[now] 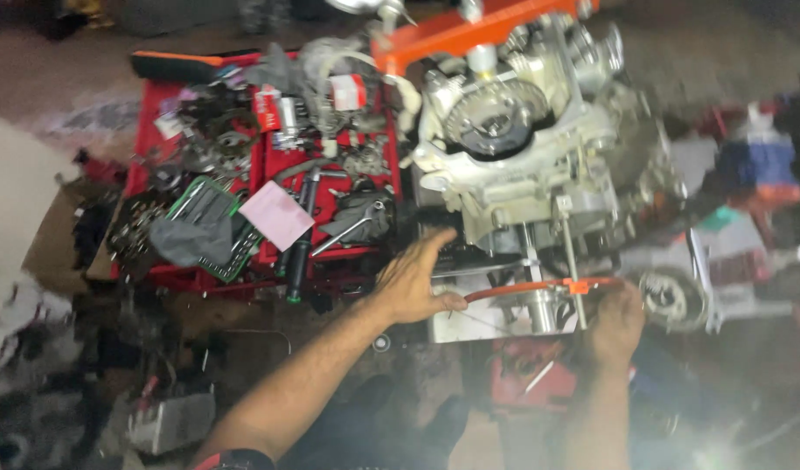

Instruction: Adjusting motorcycle engine timing using a degree wheel and wrench

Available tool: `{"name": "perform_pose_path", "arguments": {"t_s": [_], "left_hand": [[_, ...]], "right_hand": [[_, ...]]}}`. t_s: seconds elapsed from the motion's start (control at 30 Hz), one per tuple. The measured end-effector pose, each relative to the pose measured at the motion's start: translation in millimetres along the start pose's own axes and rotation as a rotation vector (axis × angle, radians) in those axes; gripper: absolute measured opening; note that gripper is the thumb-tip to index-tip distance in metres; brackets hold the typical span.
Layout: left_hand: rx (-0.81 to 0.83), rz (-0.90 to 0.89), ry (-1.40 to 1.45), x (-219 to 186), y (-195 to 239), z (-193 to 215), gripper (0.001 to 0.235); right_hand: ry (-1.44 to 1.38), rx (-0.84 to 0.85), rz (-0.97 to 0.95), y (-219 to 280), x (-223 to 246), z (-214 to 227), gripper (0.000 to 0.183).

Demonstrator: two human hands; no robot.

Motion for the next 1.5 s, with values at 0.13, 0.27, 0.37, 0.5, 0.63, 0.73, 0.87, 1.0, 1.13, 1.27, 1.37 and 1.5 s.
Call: {"name": "perform_pose_path", "arguments": {"t_s": [0.13, 0.27, 0.37, 0.5, 0.63, 0.73, 0.87, 1.0, 1.13, 1.27, 1.37, 1.5], "left_hand": [[-0.057, 0.068, 0.110, 12, -8, 3, 0.136], [0.005, -0.033, 0.112, 2, -19, 8, 0.131], [0.055, -0.035, 0.096, 2, -18, 2, 0.127], [0.104, 0.026, 0.047, 4, -13, -11, 0.119], [0.019, -0.093, 0.072, 11, -16, -26, 0.122], [-0.001, -0.101, 0.051, 14, -14, -28, 0.119], [-0.003, -0.123, 0.041, 10, -14, -27, 0.121], [-0.031, -0.136, 0.041, 9, -13, -28, 0.120], [-0.074, -0.172, 0.041, 18, -17, -36, 0.118], [-0.080, -0.187, 0.076, 17, -17, -37, 0.120], [-0.096, -0.193, 0.071, 21, -18, -40, 0.120], [-0.114, -0.206, 0.074, 23, -19, -43, 0.120]], "right_hand": [[-0.334, -0.125, -0.048, 9, 11, -36, 0.035], [-0.228, -0.101, -0.028, 11, 50, -52, 0.035], [-0.278, -0.114, -0.007, 6, 35, -45, 0.035], [-0.441, -0.024, -0.076, 3, 31, -40, 0.038], [-0.473, 0.088, -0.078, 7, 56, -45, 0.039], [-0.522, 0.068, -0.072, 4, 36, -40, 0.036], [-0.468, 0.102, -0.046, 5, 48, -43, 0.041], [-0.451, 0.108, -0.064, 6, 52, -45, 0.046], [-0.469, 0.114, -0.076, 5, 54, -45, 0.047], [-0.433, 0.117, -0.081, 6, 59, -46, 0.050], [-0.411, 0.097, -0.083, 5, 57, -44, 0.049], [-0.458, 0.122, -0.078, 4, 52, -42, 0.047]]}}
Point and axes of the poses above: each hand's wrist, its own y-axis away from the middle knuckle, its own z-axis out of the back of the hand, x = y × z, the point moved 3 cm from there along -y, towards the middle knuckle, and after that the axes turned 9 degrees about -y, right-handed, at the moved point
